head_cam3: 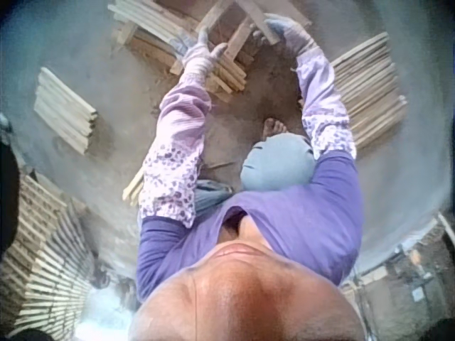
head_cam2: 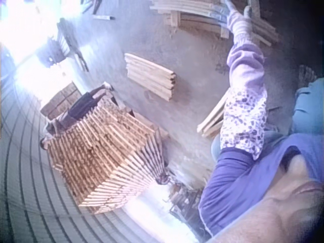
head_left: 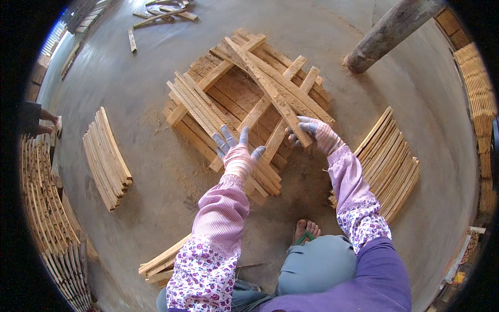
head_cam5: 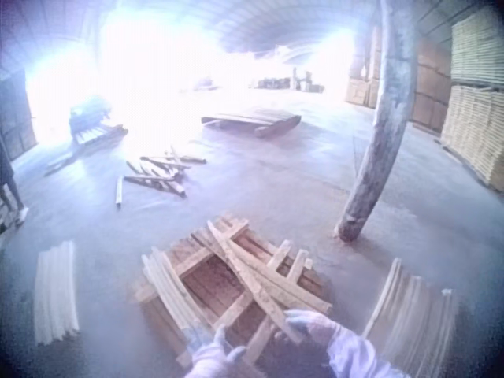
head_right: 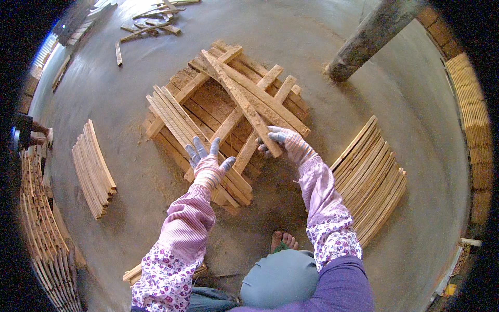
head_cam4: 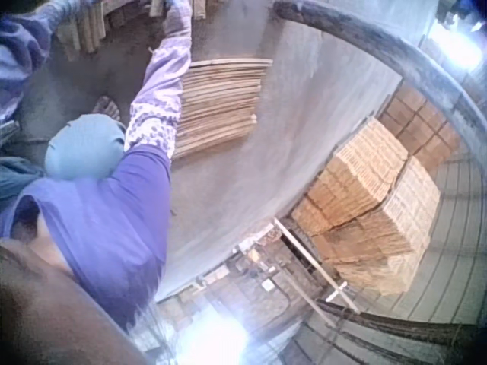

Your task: The person lifts a stack of wooden planks and places them on the floor, then sits and assembles small wooden frames by arranging planks in a grid pattern. The person continues to build multiple frames and stacks them nearby.

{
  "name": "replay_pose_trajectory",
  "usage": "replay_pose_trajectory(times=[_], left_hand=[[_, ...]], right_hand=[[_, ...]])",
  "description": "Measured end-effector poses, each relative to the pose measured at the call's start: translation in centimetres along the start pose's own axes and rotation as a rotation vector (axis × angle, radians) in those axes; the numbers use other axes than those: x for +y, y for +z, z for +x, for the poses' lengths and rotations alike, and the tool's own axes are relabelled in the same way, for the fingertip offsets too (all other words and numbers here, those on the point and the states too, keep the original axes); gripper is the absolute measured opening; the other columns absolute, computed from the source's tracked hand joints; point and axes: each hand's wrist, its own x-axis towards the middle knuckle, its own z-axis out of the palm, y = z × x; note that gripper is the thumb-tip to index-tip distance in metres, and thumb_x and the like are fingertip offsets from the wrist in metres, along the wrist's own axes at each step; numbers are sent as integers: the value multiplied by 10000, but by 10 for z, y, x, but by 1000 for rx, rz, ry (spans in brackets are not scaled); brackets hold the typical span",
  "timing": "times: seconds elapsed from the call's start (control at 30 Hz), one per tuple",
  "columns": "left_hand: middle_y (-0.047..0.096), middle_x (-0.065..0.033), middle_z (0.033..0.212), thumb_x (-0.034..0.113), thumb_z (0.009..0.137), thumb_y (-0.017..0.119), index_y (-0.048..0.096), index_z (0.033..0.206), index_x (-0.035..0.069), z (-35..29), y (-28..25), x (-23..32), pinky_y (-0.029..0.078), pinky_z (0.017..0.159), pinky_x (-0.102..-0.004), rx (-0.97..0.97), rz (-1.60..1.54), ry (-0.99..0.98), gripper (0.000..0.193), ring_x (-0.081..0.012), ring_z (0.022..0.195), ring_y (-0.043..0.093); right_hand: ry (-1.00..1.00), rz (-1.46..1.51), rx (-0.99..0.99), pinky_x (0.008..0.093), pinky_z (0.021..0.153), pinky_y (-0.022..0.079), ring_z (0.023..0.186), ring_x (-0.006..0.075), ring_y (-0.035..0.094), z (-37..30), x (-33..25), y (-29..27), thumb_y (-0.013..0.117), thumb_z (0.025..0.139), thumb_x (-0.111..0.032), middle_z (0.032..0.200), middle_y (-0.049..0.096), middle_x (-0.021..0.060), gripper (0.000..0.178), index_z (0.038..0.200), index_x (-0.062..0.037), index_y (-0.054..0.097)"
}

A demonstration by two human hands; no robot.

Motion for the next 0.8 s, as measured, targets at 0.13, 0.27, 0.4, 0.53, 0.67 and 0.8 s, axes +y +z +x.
replay_pose_trajectory(times=[0.13, 0.27, 0.4, 0.53, 0.67, 0.8], left_hand=[[-141, -245, 1666, 753, 810, 638, 252, 1601, 344, -1, -2, 0, 38, 1224, -614, -15, 12, -17, 970, -520, 1509, -142], [-143, -245, 1666, 760, 810, 631, 254, 1601, 343, -1, -4, 2, 27, 1224, -613, -19, 23, -18, 970, -521, 1508, -141], [-157, -230, 1666, 709, 838, 644, 251, 1604, 320, -6, -12, -5, -9, 1224, -621, -48, 14, -58, 944, -488, 1512, -175], [-148, -230, 1668, 706, 839, 645, 266, 1599, 320, -4, -9, 6, -6, 1219, -631, -41, -1, -29, 933, -484, 1512, -186], [-140, -236, 1669, 706, 838, 644, 276, 1596, 315, -7, -11, 2, 7, 1220, -625, -32, -28, -29, 928, -485, 1515, -175], [-154, -244, 1664, 738, 830, 623, 272, 1603, 306, -8, -10, -1, 22, 1222, -611, -24, -30, -18, 952, -490, 1516, -167]], right_hand=[[-80, 76, -63, 340, 806, 611, 947, 210, 709, 2, 5, 8, 599, 1001, -232, 1174, 665, 164, 539, 1457, 14, 449], [-118, -666, 274, 339, 903, 525, 1039, 192, 637, 26, 2, 24, 661, 985, -350, 1152, 681, 116, 480, 1296, 10, 596], [-113, -680, 360, 354, 1037, 438, 1174, 242, 578, 54, -4, 63, 600, 1007, -283, 1289, 628, 157, 487, 1387, 7, 503], [-196, -593, 346, 316, 916, 496, 957, 170, 588, 59, 12, 43, 610, 982, -271, 1186, 609, 99, 645, 1505, 21, 369], [-233, -449, 232, 221, 657, 484, 756, 72, 541, 43, 20, 44, 671, 949, -257, 988, 593, -3, 663, 1505, -15, 402], [-190, -415, 221, 220, 617, 492, 756, 61, 558, 32, 17, 47, 667, 955, -255, 972, 603, -6, 651, 1508, -29, 410]])
